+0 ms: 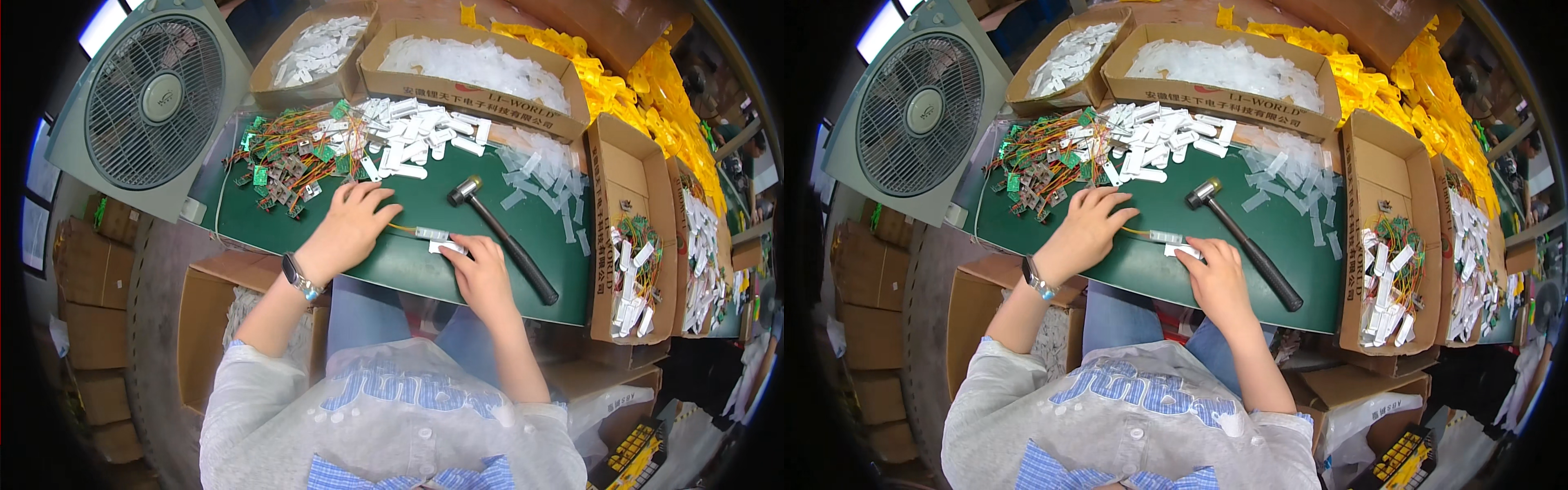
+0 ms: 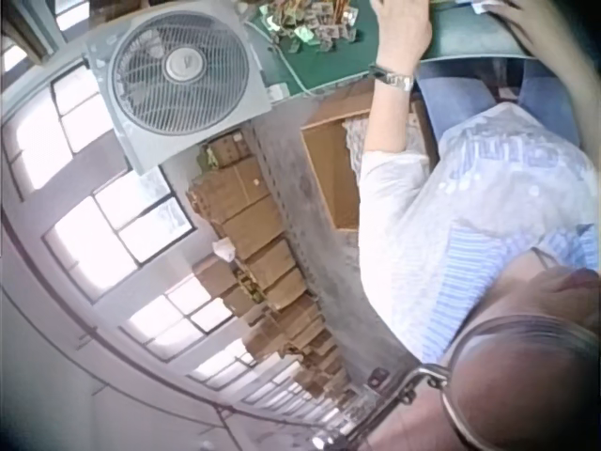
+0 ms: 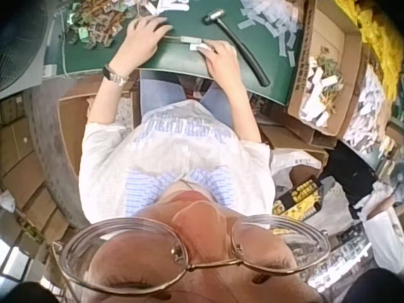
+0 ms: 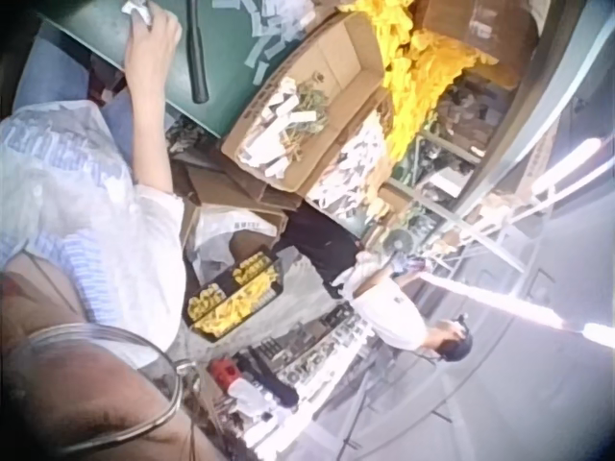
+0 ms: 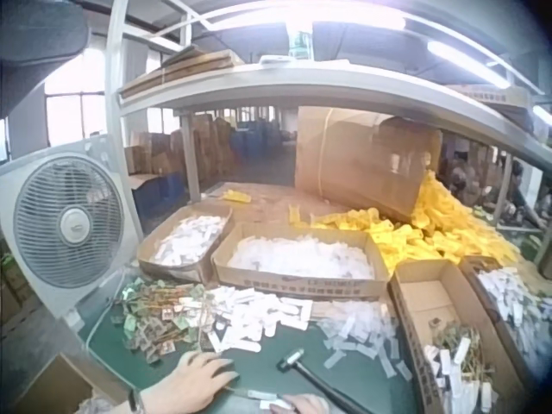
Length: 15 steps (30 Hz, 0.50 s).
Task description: The person assembles small electronic modules by inserting PCBs and wires into white plastic housings, then tapping them into place with a hammer.
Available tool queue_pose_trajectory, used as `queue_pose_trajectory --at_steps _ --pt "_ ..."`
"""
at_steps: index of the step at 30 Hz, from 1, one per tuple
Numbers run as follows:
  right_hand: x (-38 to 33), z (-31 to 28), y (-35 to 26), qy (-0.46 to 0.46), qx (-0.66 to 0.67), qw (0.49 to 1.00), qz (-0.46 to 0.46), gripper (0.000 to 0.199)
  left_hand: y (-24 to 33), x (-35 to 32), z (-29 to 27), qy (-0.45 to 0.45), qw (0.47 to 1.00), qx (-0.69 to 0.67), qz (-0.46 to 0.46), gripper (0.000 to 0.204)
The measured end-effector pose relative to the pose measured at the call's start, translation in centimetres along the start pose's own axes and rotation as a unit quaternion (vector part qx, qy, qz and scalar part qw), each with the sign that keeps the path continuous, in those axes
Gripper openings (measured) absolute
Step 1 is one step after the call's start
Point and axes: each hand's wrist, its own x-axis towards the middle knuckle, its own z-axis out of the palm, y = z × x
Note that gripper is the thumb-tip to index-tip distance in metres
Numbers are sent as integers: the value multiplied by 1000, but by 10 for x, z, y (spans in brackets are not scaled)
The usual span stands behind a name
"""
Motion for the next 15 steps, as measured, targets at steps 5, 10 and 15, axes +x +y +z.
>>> queue_pose_trajectory --at_steps 5,10,15 --pt "-3 1 3 19 15 1000 12 22 37 4 2 18 994 -112 -5 49" --pt "-2 -1 1 23 52 997 47 25 33 2 28 72 974 -215 5 12" --pt "-1 -2 0 24 48 998 45 29 36 3 34 69 945 -313 -61 8"
